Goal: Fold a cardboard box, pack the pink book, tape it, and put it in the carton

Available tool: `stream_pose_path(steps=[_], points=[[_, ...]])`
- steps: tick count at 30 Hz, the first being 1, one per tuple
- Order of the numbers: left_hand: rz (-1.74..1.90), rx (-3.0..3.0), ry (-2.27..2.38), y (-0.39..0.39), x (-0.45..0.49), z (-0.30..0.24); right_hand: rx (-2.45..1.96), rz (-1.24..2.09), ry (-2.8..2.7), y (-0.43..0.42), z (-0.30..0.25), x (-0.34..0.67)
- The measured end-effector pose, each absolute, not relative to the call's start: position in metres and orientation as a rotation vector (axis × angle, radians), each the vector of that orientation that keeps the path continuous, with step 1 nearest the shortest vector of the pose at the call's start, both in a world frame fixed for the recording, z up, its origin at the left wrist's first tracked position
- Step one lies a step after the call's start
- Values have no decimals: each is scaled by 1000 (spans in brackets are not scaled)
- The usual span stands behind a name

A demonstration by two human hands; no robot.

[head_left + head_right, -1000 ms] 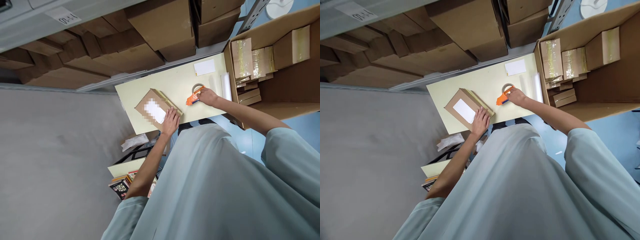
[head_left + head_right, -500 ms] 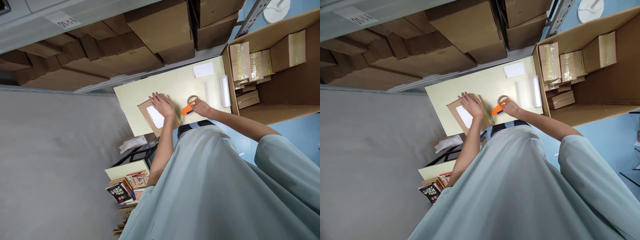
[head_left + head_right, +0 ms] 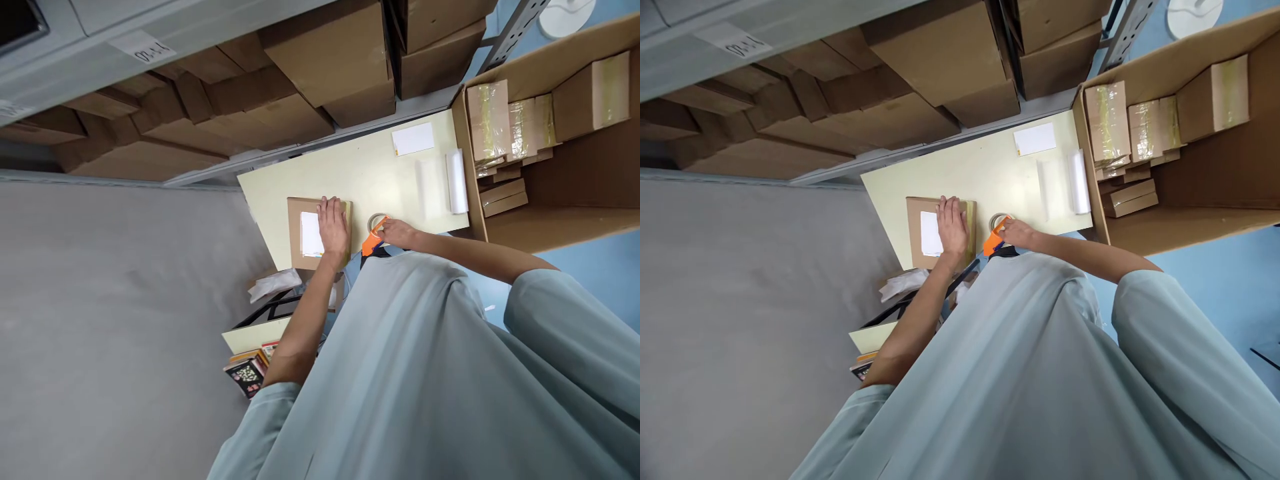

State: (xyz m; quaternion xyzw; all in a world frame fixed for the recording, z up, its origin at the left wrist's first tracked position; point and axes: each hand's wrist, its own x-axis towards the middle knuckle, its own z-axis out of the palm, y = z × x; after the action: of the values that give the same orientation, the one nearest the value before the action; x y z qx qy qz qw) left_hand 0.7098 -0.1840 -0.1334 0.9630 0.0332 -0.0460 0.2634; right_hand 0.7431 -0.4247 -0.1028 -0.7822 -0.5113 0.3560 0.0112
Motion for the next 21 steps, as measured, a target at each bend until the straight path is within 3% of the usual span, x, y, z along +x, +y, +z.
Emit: stream_pose_path(steps=[7,21], points=[[-72,2573,191,-190,714,-139,-2436,1103,-1476,-443,-107,761],[131,2503,285,-191,737,-148,-2623,1183,-1114,-379,-55,741]])
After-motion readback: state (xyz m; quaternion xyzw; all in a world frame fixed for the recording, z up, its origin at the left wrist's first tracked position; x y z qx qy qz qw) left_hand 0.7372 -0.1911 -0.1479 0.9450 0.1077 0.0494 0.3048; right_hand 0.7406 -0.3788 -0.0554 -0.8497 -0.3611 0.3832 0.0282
